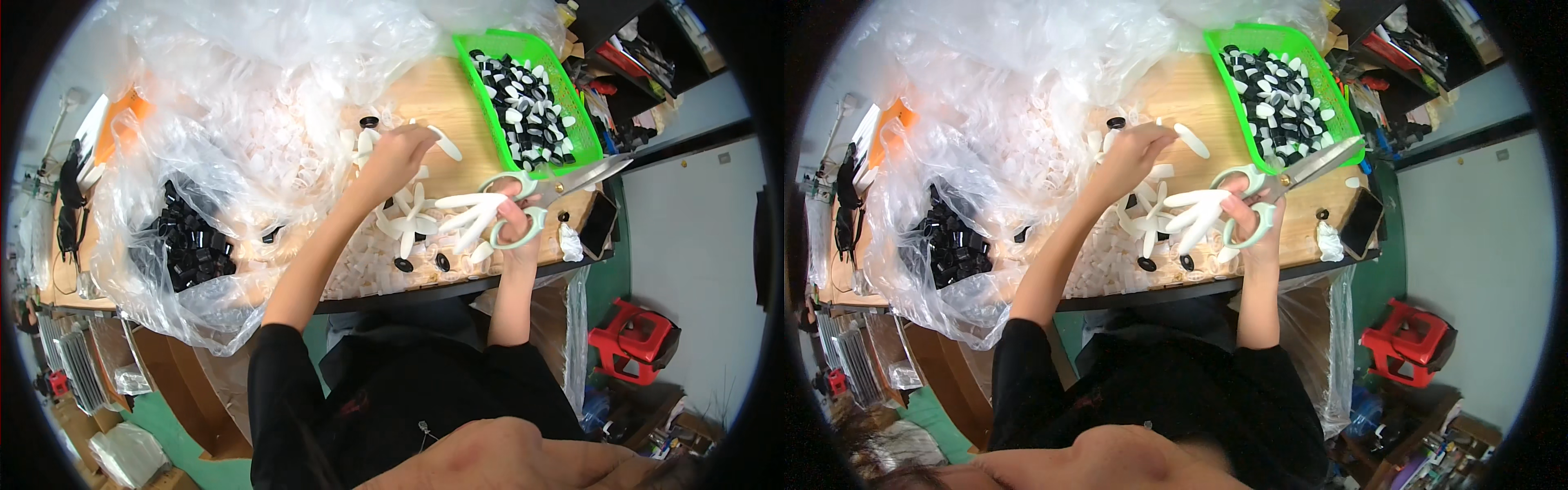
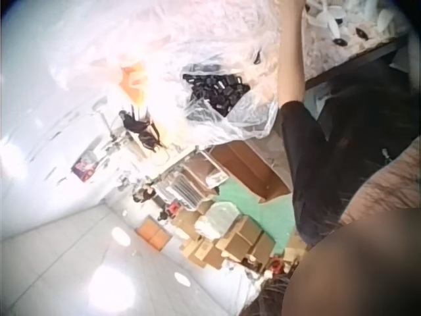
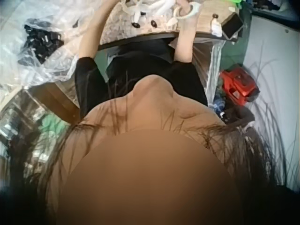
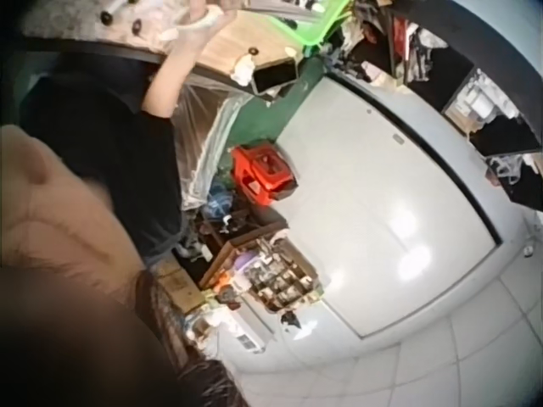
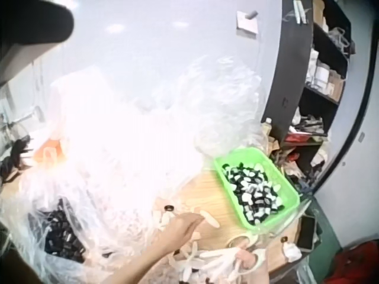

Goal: Assembling white plastic inserts into black plastic caps after trimming them with scissors.

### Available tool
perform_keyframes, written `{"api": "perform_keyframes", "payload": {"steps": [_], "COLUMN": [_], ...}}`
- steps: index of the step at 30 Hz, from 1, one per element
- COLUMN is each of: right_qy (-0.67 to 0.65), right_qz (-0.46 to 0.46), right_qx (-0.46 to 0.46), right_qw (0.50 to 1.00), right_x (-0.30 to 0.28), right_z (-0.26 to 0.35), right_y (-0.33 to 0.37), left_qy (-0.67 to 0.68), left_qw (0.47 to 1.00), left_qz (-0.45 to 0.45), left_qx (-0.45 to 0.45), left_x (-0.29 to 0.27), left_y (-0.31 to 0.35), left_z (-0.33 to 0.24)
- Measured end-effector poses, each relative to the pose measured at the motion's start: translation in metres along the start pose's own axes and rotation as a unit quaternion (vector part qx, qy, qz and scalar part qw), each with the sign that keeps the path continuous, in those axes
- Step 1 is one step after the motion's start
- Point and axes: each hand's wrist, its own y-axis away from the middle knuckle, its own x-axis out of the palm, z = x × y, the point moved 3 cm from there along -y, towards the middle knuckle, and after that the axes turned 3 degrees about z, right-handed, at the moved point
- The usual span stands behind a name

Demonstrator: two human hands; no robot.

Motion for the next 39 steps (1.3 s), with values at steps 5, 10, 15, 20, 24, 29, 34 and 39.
{"api": "perform_keyframes", "payload": {"steps": [5,10,15,20,24,29,34,39], "right_qy": [0.009,0.027,-0.037,-0.057,-0.037,0.055,0.147,0.121], "right_qz": [0.000,-0.012,-0.045,-0.057,-0.044,-0.067,-0.085,-0.050], "right_qx": [-0.014,-0.004,0.031,0.056,0.045,0.013,-0.021,-0.008], "right_qw": [1.000,1.000,0.998,0.995,0.997,0.996,0.985,0.991], "right_x": [-0.004,-0.026,-0.026,0.014,0.020,0.036,0.048,0.039], "right_z": [0.004,0.017,0.011,0.020,0.018,0.025,0.033,0.020], "right_y": [0.005,0.015,0.016,0.007,0.007,0.010,0.012,0.012], "left_qy": [-0.161,-0.362,0.155,0.267,0.234,0.279,0.301,0.203], "left_qw": [0.968,0.920,0.987,0.963,0.971,0.958,0.952,0.978], "left_qz": [-0.013,0.069,0.033,-0.039,0.006,-0.029,-0.030,-0.039], "left_qx": [0.190,0.135,-0.020,-0.013,-0.047,-0.063,-0.049,-0.028], "left_x": [0.052,0.054,0.037,0.019,0.006,0.000,-0.002,-0.002], "left_y": [-0.037,-0.037,-0.014,0.032,0.050,0.059,0.065,0.071], "left_z": [0.027,0.023,-0.040,-0.087,-0.095,-0.097,-0.112,-0.110]}}
